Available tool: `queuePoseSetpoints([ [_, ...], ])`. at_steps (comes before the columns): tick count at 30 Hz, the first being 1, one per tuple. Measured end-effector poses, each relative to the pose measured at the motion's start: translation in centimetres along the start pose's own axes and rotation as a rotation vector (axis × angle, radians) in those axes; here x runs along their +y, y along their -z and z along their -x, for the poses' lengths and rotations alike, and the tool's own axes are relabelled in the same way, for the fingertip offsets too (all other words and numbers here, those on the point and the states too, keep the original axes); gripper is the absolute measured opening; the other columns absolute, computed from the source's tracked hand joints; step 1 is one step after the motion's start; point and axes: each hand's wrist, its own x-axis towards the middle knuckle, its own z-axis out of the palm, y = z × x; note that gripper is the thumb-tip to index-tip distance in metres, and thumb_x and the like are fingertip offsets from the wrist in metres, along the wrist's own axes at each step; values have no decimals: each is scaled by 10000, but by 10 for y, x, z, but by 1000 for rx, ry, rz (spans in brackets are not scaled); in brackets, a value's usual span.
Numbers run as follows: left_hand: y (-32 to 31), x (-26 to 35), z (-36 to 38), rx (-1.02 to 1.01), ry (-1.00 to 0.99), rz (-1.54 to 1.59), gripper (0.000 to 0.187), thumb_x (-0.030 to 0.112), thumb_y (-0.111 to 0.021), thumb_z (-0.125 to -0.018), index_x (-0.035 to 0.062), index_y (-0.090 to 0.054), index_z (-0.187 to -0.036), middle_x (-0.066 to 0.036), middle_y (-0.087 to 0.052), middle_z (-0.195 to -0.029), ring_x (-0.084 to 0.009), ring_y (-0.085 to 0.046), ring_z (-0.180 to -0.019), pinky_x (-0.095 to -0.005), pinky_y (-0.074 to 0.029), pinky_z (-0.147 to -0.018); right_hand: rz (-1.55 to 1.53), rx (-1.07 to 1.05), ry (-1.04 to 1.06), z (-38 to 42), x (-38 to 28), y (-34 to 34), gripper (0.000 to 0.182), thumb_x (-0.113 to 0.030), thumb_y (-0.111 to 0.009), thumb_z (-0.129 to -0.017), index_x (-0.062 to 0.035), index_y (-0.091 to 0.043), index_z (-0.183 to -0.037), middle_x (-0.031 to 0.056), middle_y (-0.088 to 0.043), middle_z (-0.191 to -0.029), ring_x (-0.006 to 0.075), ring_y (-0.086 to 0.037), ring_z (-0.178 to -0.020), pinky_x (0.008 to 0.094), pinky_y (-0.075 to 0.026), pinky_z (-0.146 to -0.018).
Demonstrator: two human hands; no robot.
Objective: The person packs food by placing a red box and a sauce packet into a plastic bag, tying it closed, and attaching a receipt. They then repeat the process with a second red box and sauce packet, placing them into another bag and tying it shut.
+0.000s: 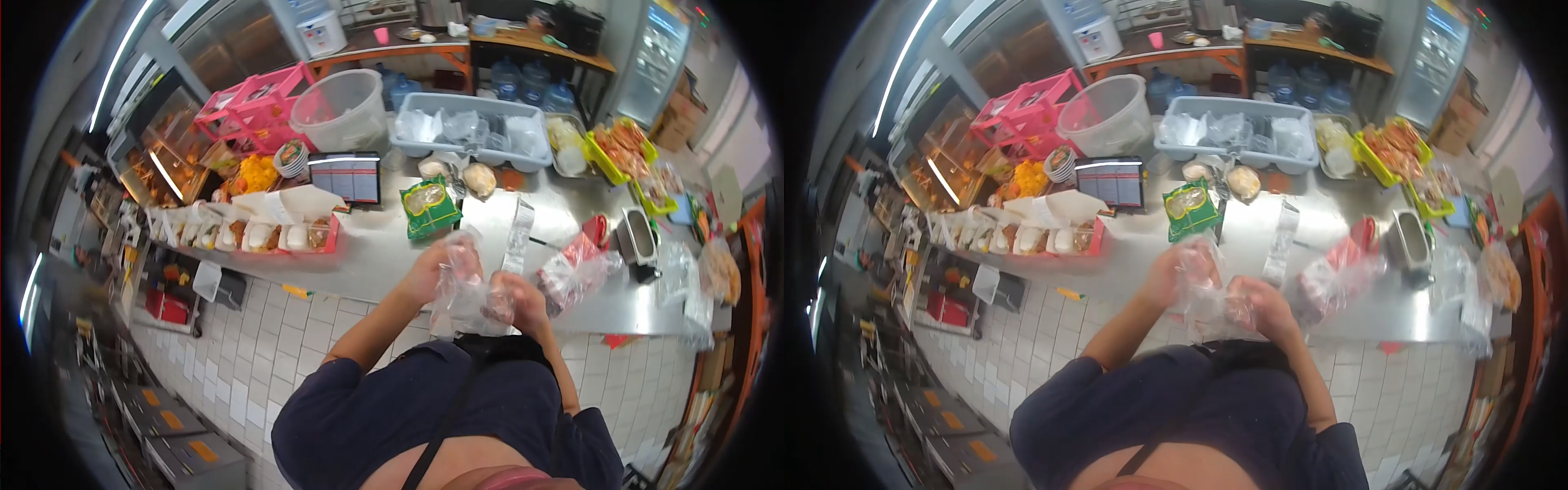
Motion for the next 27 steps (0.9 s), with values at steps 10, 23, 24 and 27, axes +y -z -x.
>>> queuePoseSetpoints([
  [10, -65, -78, 28, 357, -89, -579, 181, 177, -658, -752, 80, -529, -669, 47, -466, -581, -35, -420, -535, -217, -327, -485, 265, -199, -71, 30, -71, 27, 229, -180, -668, -728, 17, -609, -830, 116, -569, -891, 211, -544, -819, 306, -426, -735],
  [23, -164, -122, 99, 933, -387, -1450, 256, 230, -695, -736, 60, -563, -874, -38, -545, -708, -134, -517, -670, -253, -406, -640, 258, -494, -133, 45, -45, 36, 205, -193, -630, -766, -27, -592, -879, 90, -567, -859, 203, -536, -792, 374, -377, -865],
  [24, -179, -122, 97, 890, -337, -1446, 256, 230, -695, -736, 60, -563, -874, -38, -545, -708, -134, -517, -670, -253, -406, -640, 532, -629, 60, 42, -58, 28, 281, -214, -677, -727, -4, -598, -896, 126, -557, -994, 224, -536, -921, 379, -367, -890],
  [27, -198, -139, 99, 838, -211, -1320, 249, 68, -718, -662, 52, -564, -857, -59, -617, -804, -150, -568, -668, -282, -444, -682, 931, -732, 309, 49, -85, 21, 690, -308, -769, -596, 32, -498, -1132, 180, -404, -1241, 290, -377, -1186, 403, -299, -975],
])
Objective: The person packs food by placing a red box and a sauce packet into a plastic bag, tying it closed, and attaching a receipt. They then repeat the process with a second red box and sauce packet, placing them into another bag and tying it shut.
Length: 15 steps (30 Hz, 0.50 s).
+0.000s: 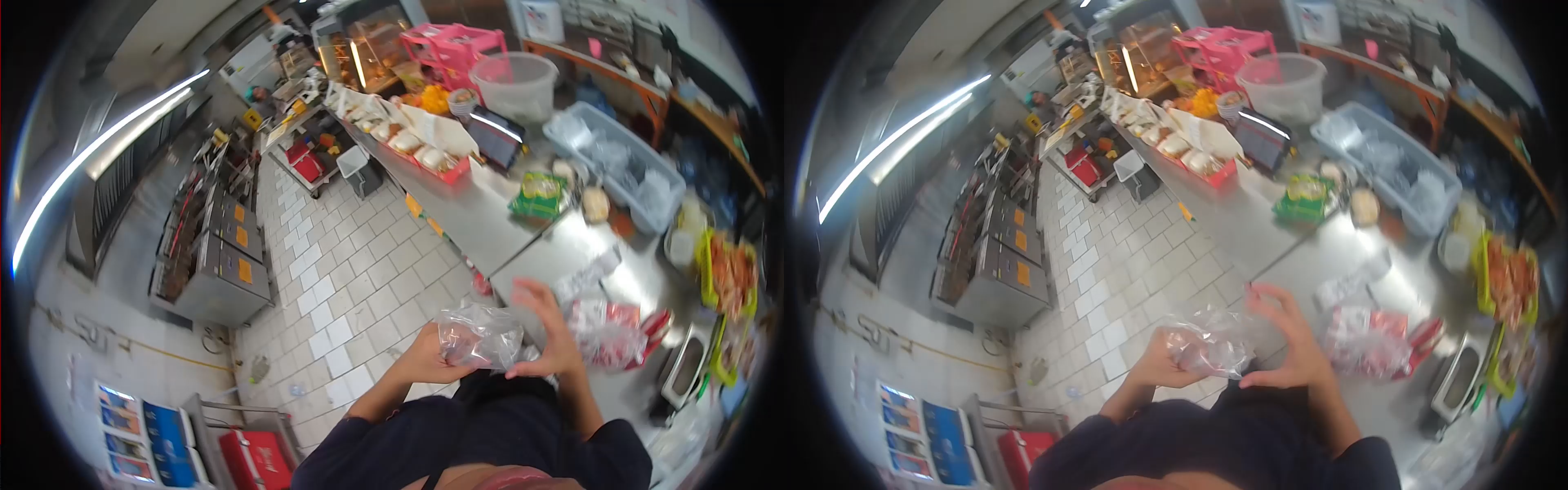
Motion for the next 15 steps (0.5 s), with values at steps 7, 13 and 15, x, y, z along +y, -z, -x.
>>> queuePoseSetpoints([
  [7, -52, 40, -84, -645, -1036, 1325, 99, 41, -666, -681, 22, -570, -667, -13, -542, -583, -175, -500, -453, -423, -471, -604, 45, 62, -34, 46, 45, -80, 1025, -356, -780, -537, -28, -232, -1339, 181, -249, -1376, 338, -240, -1282, 414, -234, -1022],
  [13, -3, 61, -99, -789, -687, -55, 314, 140, -670, -746, -25, -550, -984, -33, -516, -664, -142, -529, -627, -353, -465, -717, -510, 407, -394, 78, 40, -54, 363, -221, -641, -708, -27, -569, -1005, 130, -614, -827, 297, -563, -705, 327, -447, -662],
  [15, -20, 55, -100, -663, -573, 41, 313, 140, -660, -755, -25, -545, -996, -33, -519, -679, -142, -528, -641, -344, -461, -720, -498, 682, -204, 75, 42, -42, 416, -220, -652, -690, -21, -549, -1042, 150, -609, -858, 327, -564, -746, 308, -438, -661],
])
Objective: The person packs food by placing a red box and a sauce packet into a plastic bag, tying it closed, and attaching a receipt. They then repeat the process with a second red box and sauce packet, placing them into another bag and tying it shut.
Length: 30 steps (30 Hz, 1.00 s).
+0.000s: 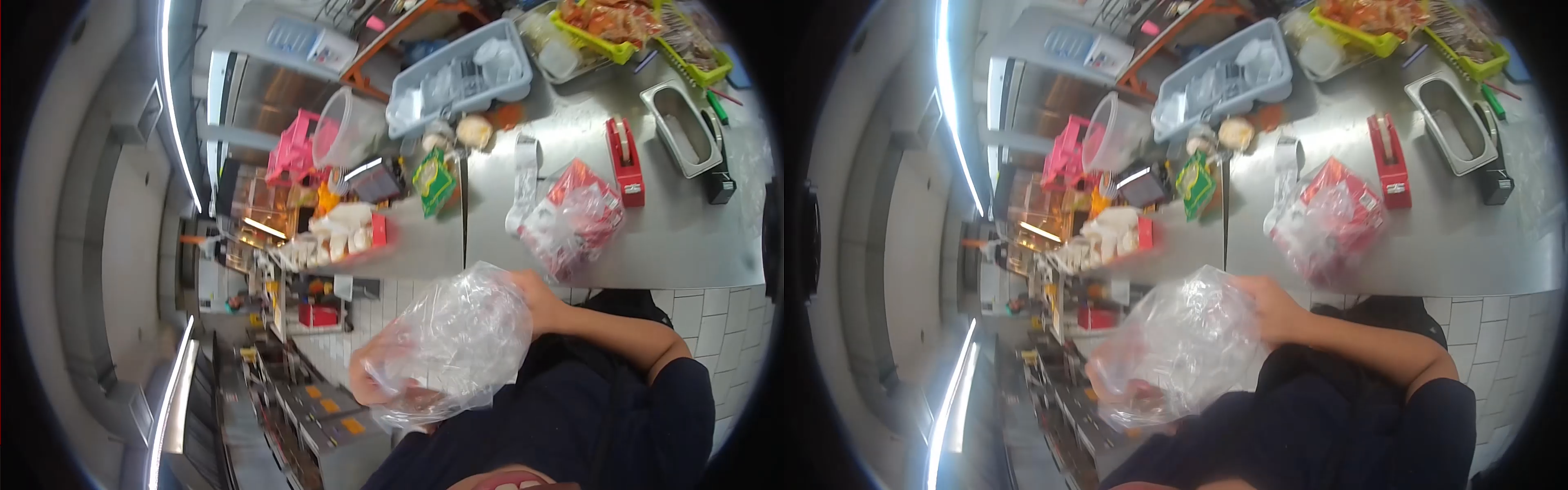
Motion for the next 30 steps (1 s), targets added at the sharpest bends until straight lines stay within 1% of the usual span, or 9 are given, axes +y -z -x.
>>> queuePoseSetpoints([
  [6, -39, -68, 23, 392, 560, 539, 313, 139, -628, -783, -24, -529, -1031, -33, -527, -723, -144, -526, -685, -316, -449, -729, 576, 158, 301, -6, -39, -9, 538, -242, -680, -661, -19, -502, -1117, 128, -569, -799, 322, -549, -764, 371, -445, -706],
  [11, -62, -113, 42, 606, 859, 1284, 314, 139, -602, -807, -23, -516, -1061, -32, -534, -760, -145, -524, -722, -293, -438, -736, 914, -306, 186, 10, -92, 37, 533, -278, -716, -629, -52, -549, -1082, 132, -572, -996, 316, -548, -941, 378, -447, -806],
  [14, -72, -127, 77, 877, 591, 173, 280, 221, -518, -874, 40, -506, -1088, -21, -525, -729, -149, -518, -675, -274, -449, -615, 881, 637, -121, 33, -128, 169, 207, -128, -558, -784, -42, -604, -966, 82, -624, -854, 164, -584, -815, 267, -444, -723],
  [15, -56, -129, 90, 968, 478, 547, 205, 244, -497, -884, 68, -515, -987, -1, -475, -676, -135, -484, -631, -268, -432, -571, 1023, 953, 85, 20, -154, 191, 164, -107, -508, -805, -14, -595, -908, 104, -608, -768, 174, -579, -741, 289, -438, -661],
  [20, 9, -83, 98, 1342, 10, 824, 309, 361, -413, -919, 160, -443, -686, 64, -192, -456, -82, -245, -501, -221, -207, -421, 2074, 669, -684, 108, 7, 554, 156, -61, -459, -815, 33, -574, -862, 233, -593, -845, 348, -595, -791, 400, -474, -655],
  [22, 15, -55, 77, 1717, 43, 503, 360, 393, -391, -923, 163, -400, -646, 56, -206, -453, -89, -226, -490, -219, -193, -405, 2048, 523, -646, 94, -18, 500, 160, -51, -454, -823, 39, -574, -879, 217, -606, -824, 308, -605, -808, 341, -484, -697],
  [25, 22, -45, 102, 1531, -118, 600, 356, 417, -397, -907, 158, -393, -662, 53, -219, -457, -107, -245, -521, -241, -227, -436, 1931, 544, -112, 77, -51, 417, 214, -86, -464, -769, 59, -618, -738, 259, -609, -785, 385, -601, -750, 439, -475, -652],
  [26, 25, -40, 113, 1279, -245, 789, 351, 434, -410, -891, 154, -394, -679, 52, -229, -471, -115, -261, -540, -258, -255, -458, 2001, 544, -748, 66, -59, 426, 212, -86, -475, -765, 63, -620, -724, 251, -611, -751, 371, -608, -728, 432, -478, -644],
  [30, 9, -23, 97, 1303, -219, 590, 294, 416, -478, -803, 134, -402, -774, 27, -292, -551, -135, -292, -600, -309, -302, -568, 2070, 567, -752, 39, -105, 335, 196, -216, -577, -724, -61, -691, -766, 171, -642, -765, 344, -609, -688, 426, -484, -614],
])
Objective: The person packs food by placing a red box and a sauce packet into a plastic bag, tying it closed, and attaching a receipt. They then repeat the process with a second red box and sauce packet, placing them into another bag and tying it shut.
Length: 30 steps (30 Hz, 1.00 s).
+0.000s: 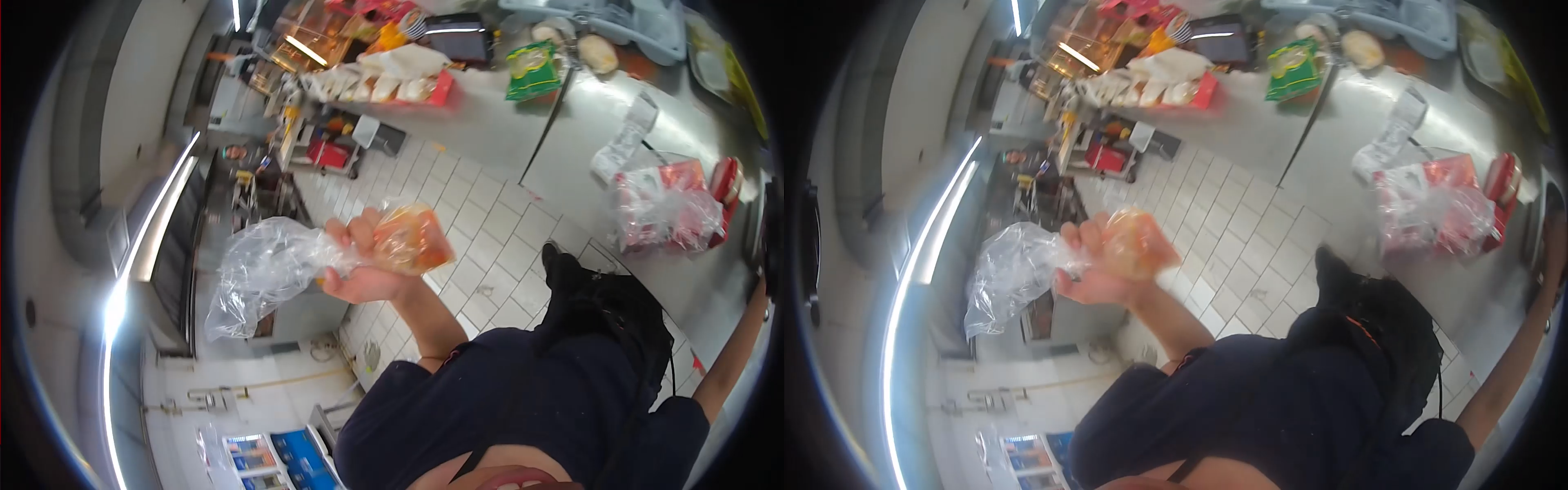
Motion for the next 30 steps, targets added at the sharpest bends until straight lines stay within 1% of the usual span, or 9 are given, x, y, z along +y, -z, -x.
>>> queuePoseSetpoints([
  [10, -2, 2, 23, -204, -89, -557, 349, 219, -546, -673, 91, -378, -952, -112, -378, -830, -211, -339, -832, -347, -266, -795, -118, 156, 4, -24, 46, -10, 228, -274, -724, -651, -97, -703, -793, 136, -642, -690, 308, -602, -582, 400, -479, -546],
  [11, -1, 4, 24, -202, -100, -564, 349, 219, -546, -673, 91, -378, -952, -112, -378, -830, -211, -339, -832, -347, -266, -795, -179, 80, -297, 3, 4, 40, 259, -281, -722, -658, -69, -700, -805, 150, -646, -720, 305, -603, -600, 392, -482, -560],
  [13, 0, 12, 29, -189, -158, -897, 294, 173, -569, -709, 99, -415, -948, -104, -435, -872, -194, -415, -863, -327, -338, -817, -366, 225, -300, 13, 13, 42, 243, -245, -710, -693, -26, -691, -795, 152, -646, -718, 276, -609, -622, 375, -486, -561],
  [15, -7, 16, 35, -178, -185, -1031, 290, 162, -571, -711, 97, -420, -950, -103, -445, -866, -189, -426, -853, -323, -346, -805, -677, 744, 178, 37, -1, 68, 215, -197, -683, -741, 5, -680, -814, 144, -654, -756, 255, -617, -659, 352, -491, -578],
  [17, -16, 11, 41, -201, -132, -1041, 286, 151, -574, -714, 95, -425, -951, -101, -456, -860, -185, -436, -843, -319, -355, -793, -1324, 649, 176, 58, -29, 97, 186, -184, -630, -808, -26, -682, -893, 161, -653, -855, 296, -618, -742, 353, -511, -652],
  [19, -25, -4, 49, -249, 36, -966, 282, 140, -577, -716, 93, -430, -953, -100, -466, -854, -180, -447, -833, -315, -364, -781, -1164, 706, 281, 45, -56, 70, 143, -67, -462, -823, 28, -568, -833, 174, -604, -784, 282, -584, -782, 333, -466, -739],
  [21, -35, -19, 59, -319, 305, -819, 279, 129, -579, -719, 90, -435, -955, -99, -476, -848, -176, -458, -824, -311, -373, -769, -1665, 267, 931, 104, -156, 130, 102, -44, -497, -828, -21, -527, -734, 100, -557, -758, 195, -522, -746, 352, -400, -841],
  [27, -44, -21, 98, -369, 994, -442, 271, 95, -587, -726, 84, -450, -959, -96, -507, -830, -163, -490, -794, -299, -400, -734, -2008, -879, 1088, 234, -268, 122, 90, 92, -641, -659, 14, -613, -694, 120, -641, -693, 176, -640, -644, 251, -508, -598],
  [30, -42, -11, 106, -328, 1121, -412, 268, 79, -591, -730, 80, -458, -962, -94, -523, -821, -156, -506, -779, -293, -413, -716, -1936, -956, 1239, 236, -270, 128, 133, 120, -654, -626, 15, -613, -697, 119, -642, -692, 172, -645, -662, 250, -510, -611],
])
